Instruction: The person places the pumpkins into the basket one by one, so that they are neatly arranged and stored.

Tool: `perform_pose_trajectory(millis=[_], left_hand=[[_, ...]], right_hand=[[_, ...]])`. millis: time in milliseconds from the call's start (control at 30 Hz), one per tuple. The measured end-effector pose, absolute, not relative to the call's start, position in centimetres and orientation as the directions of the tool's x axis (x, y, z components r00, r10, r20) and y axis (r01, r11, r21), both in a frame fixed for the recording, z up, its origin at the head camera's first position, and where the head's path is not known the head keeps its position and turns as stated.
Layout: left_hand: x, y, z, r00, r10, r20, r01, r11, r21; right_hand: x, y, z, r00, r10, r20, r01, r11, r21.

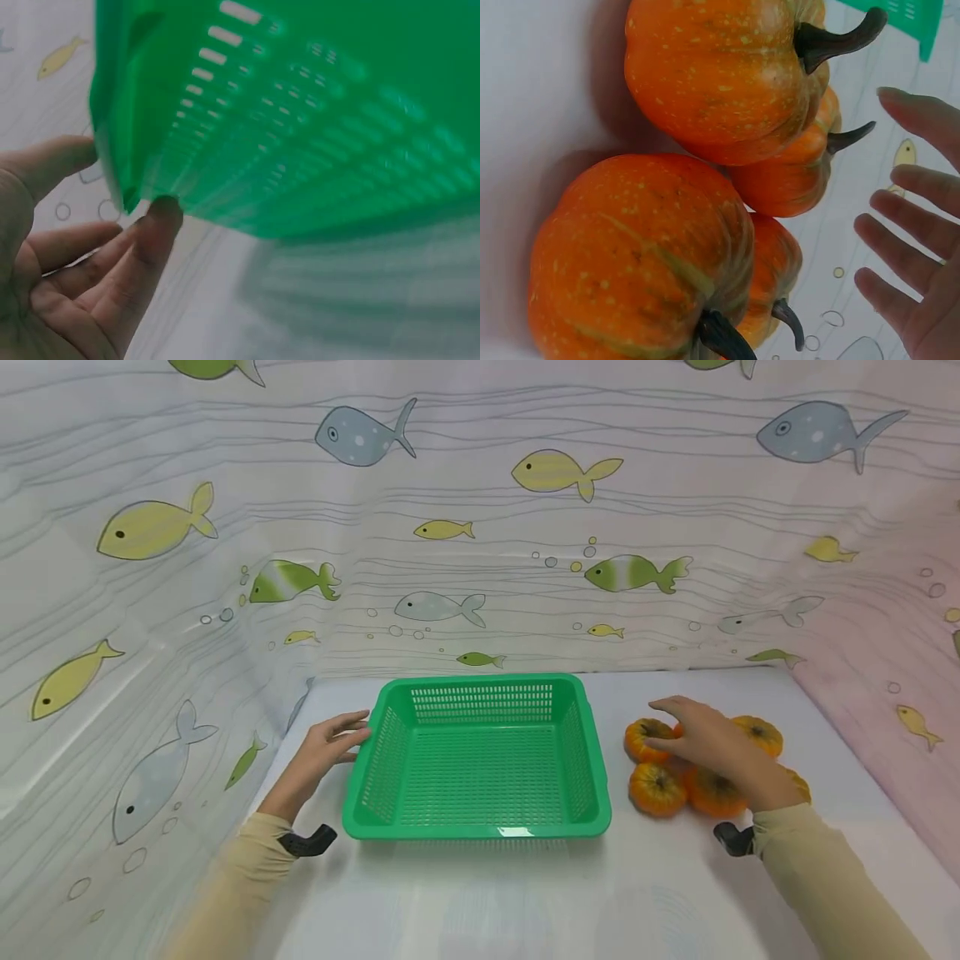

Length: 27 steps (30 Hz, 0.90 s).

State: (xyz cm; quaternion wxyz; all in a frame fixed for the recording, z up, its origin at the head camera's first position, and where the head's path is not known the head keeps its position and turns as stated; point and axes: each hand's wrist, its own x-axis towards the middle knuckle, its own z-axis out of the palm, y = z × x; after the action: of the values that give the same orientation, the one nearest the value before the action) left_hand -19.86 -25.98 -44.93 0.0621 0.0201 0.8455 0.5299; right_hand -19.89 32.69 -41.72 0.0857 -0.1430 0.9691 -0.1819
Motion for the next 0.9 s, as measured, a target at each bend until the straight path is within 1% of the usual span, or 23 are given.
perform_pose_trajectory(millis=[167,267,367,567,900], left_hand=[[-20.9,-24.5,-46.2,-0.993,0.031,-0.118,-0.104,0.294,0.950],[-21.0,-24.3,-46.7,-0.991,-0.012,-0.136,-0.135,0.228,0.964],[-20.9,-24.3,-47.1,-0.989,-0.039,-0.144,-0.149,0.179,0.973],[-21.0,-24.3,-47.6,-0.990,-0.023,-0.140,-0.141,0.120,0.983],[-21.0,-24.2,-47.3,-0.991,-0.022,-0.133,-0.135,0.104,0.985]], right_hand=[[-20.8,33.3,-43.1,-0.938,-0.327,-0.114,-0.270,0.897,-0.351],[-21.3,33.2,-43.9,-0.933,-0.347,-0.097,-0.299,0.896,-0.330],[-21.7,33.1,-44.4,-0.936,-0.337,-0.101,-0.290,0.901,-0.321],[-21.9,33.1,-44.5,-0.945,-0.303,-0.127,-0.245,0.907,-0.342],[-22.0,33.2,-45.1,-0.953,-0.270,-0.136,-0.198,0.898,-0.393]])
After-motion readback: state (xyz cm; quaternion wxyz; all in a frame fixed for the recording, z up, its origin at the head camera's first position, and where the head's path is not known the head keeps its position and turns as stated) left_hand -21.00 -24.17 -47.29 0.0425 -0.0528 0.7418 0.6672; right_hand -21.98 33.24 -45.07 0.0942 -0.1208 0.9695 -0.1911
